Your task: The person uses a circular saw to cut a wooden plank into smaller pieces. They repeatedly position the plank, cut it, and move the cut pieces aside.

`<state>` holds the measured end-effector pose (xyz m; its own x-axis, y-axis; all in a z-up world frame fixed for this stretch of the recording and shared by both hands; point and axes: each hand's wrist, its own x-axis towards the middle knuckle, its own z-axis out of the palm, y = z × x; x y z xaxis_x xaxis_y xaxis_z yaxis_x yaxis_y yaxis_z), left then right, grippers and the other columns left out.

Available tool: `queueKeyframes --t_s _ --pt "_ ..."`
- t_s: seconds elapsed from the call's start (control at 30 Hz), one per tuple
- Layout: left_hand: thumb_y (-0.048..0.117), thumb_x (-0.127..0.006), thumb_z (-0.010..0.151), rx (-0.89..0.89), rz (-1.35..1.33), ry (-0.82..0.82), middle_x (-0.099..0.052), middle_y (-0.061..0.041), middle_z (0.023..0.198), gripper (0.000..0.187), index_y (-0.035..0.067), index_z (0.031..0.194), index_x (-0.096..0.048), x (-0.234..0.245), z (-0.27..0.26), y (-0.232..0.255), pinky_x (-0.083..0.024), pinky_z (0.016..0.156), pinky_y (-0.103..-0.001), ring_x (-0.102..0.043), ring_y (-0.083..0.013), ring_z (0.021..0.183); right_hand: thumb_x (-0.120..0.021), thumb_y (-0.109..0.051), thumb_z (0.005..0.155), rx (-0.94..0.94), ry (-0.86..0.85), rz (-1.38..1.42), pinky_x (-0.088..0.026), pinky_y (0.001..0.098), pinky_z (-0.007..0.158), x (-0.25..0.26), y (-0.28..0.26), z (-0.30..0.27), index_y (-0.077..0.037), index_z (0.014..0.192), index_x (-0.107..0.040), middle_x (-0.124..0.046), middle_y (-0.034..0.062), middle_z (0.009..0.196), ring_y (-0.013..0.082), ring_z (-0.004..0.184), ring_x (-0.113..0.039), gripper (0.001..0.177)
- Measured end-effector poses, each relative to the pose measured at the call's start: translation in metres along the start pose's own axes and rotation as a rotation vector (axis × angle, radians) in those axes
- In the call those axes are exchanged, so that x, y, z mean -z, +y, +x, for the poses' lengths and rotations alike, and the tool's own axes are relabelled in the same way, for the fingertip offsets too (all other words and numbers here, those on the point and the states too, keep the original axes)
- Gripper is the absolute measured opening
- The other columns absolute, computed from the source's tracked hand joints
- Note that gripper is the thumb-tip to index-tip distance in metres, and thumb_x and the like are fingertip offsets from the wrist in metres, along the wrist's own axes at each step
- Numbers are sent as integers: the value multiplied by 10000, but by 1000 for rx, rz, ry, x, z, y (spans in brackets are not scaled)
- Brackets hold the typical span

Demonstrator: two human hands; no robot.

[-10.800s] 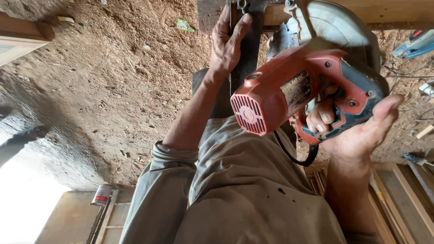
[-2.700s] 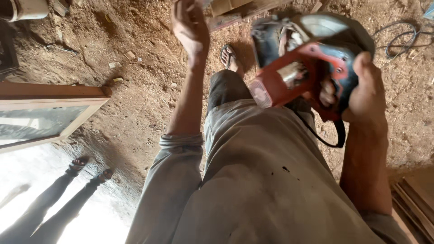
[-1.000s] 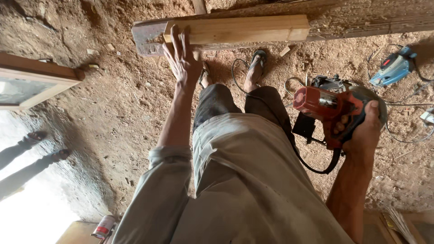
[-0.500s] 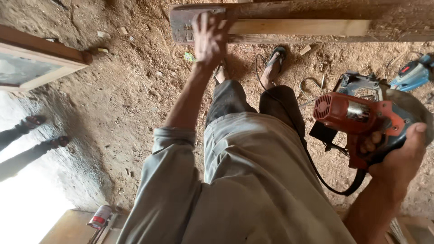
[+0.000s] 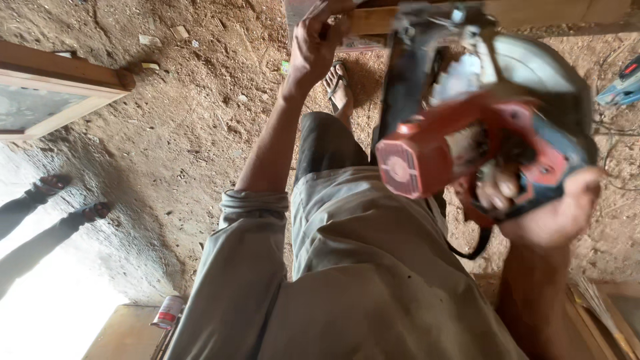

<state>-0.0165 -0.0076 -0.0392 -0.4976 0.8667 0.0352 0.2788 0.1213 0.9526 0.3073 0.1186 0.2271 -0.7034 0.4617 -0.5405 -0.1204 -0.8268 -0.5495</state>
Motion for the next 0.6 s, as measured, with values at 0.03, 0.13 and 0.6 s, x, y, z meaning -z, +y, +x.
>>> queueKeyframes --t_s 0.03,0.13,0.6 --pt "431 -528 1094 88 -152 -28 -714 -12 976 338 171 1226 -699 0 0 0 -478 524 -250 -560 -92 624 -846 -644 1053 56 -57 -27 -577 226 559 -8 9 16 62 1574 -415 -690 47 878 92 627 -647 977" --pt "386 -482 1177 83 73 -53 -631 -122 1192 328 208 1452 -452 -2 -16 -25 -561 800 -408 -622 -257 995 -715 -652 1067 71 -83 -8 -599 254 590 -7 36 42 27 1576 -449 -671 47 889 110 638 -634 889" --pt "366 -678 1141 307 -399 130 -564 -96 1634 624 157 1668 -419 -47 -48 -5 -462 1350 -428 -552 -273 1551 -583 -791 880 -83 231 -44 -523 296 526 -29 41 74 46 1567 -526 -602 69 670 192 547 -587 1084"
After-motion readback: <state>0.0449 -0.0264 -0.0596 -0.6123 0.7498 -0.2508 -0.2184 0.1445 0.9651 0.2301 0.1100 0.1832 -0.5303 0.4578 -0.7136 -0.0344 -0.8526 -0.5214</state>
